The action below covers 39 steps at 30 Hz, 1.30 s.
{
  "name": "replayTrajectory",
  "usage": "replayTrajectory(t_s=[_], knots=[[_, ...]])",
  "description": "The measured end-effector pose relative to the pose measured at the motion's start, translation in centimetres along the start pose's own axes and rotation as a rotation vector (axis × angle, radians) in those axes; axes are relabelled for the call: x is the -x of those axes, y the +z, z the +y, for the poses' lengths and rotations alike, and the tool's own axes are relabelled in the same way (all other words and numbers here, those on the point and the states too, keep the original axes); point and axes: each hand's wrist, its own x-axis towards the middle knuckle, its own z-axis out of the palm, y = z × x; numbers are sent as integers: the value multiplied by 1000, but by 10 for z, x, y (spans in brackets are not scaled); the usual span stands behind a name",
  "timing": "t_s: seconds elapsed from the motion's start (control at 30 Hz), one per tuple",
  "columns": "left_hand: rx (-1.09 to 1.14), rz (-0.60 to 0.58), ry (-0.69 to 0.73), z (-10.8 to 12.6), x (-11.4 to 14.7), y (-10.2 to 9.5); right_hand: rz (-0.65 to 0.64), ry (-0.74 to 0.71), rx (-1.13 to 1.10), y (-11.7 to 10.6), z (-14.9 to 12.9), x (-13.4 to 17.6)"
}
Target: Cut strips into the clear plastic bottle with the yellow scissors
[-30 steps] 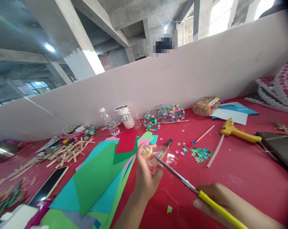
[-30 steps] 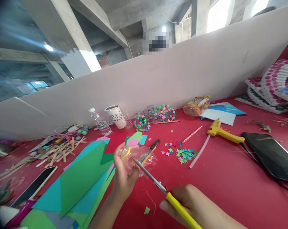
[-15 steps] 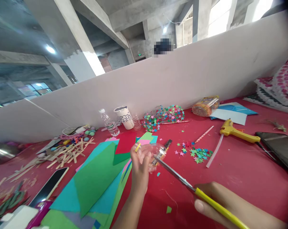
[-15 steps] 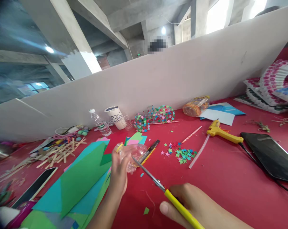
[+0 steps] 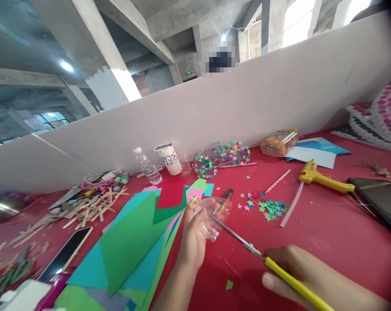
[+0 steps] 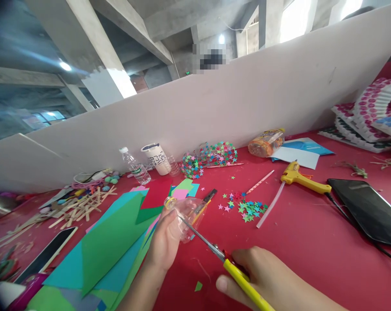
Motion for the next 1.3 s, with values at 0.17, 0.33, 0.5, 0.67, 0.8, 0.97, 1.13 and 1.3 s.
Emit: replayTrajectory(t_s=[0.17, 0.33, 0.5, 0.67, 0.8, 0.97, 1.13, 1.3], knots=[[146, 140, -63, 12, -9, 0, -58, 20, 145, -15, -17, -2], [169, 166, -55, 14, -11, -2, -65, 24, 121, -20, -26, -3], [86, 64, -38, 8, -7, -1, -21, 5, 72, -14, -17, 0], [66, 26, -31, 9, -5, 2, -74, 18, -153, -17, -15, -1], [74, 32, -21, 9, -3, 4, -87, 85, -234, -18, -18, -2], [77, -18, -24, 5, -2, 1, -70, 190, -337, -12, -16, -4], [-58, -10, 0, 2, -1, -1, 70, 113, -178, -12, -16, -3], [-121, 88, 48, 4, -2, 4, 109, 27, -83, -12, -11, -2]])
